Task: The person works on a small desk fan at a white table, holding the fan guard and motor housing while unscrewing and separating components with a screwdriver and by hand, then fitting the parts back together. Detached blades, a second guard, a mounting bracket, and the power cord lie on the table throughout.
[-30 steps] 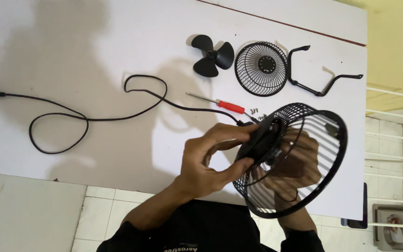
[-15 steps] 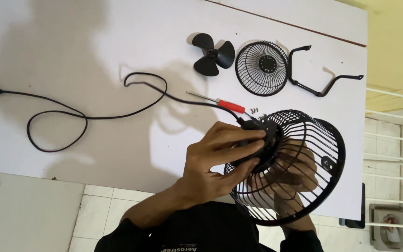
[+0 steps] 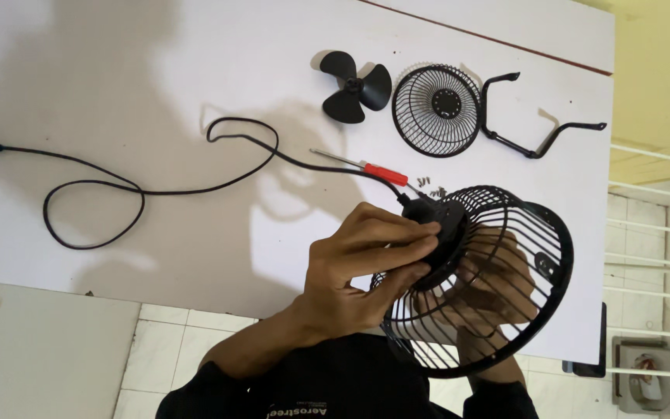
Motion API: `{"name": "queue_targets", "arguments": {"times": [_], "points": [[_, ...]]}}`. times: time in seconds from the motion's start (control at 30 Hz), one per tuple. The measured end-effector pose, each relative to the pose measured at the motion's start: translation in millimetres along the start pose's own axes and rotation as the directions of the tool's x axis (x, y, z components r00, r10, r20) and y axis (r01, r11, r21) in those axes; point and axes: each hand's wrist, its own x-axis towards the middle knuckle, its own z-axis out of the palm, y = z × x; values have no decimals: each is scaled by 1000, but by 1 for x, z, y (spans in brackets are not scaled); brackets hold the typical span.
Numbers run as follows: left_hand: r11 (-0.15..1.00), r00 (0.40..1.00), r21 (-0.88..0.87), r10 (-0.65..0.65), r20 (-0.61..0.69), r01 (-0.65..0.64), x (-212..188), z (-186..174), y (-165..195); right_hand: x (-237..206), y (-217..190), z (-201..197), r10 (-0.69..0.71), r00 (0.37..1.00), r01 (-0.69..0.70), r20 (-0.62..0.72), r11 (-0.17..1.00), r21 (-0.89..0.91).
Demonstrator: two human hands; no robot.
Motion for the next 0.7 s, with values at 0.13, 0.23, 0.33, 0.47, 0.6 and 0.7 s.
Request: {"name": "queue_targets", "arguments": {"times": [0.13, 0.23, 0.33, 0.47, 0.6, 0.7], "points": [[996, 991, -60, -64, 121, 72, 1, -11, 6, 6, -1, -4, -11, 999, 10, 42, 999, 36], [989, 980, -101, -86, 178, 105, 4, -12, 6, 3, -4, -6, 100, 995, -101, 9, 989, 105], [996, 985, -72, -32, 169, 45, 6, -9, 3, -3, -5, -5, 232, 973, -231, 3, 965, 125], [1000, 984, 8, 0, 177, -1, 5, -6, 3, -8, -2, -2, 190, 982, -189, 7, 972, 136], [995, 979, 84, 41, 200, -59, 4, -9, 5, -9, 1, -1, 183, 983, -180, -8, 973, 142], [997, 983, 55, 40, 180, -51, 6, -8, 5, -10, 4, 2, 163, 986, -159, -19, 976, 151]]}}
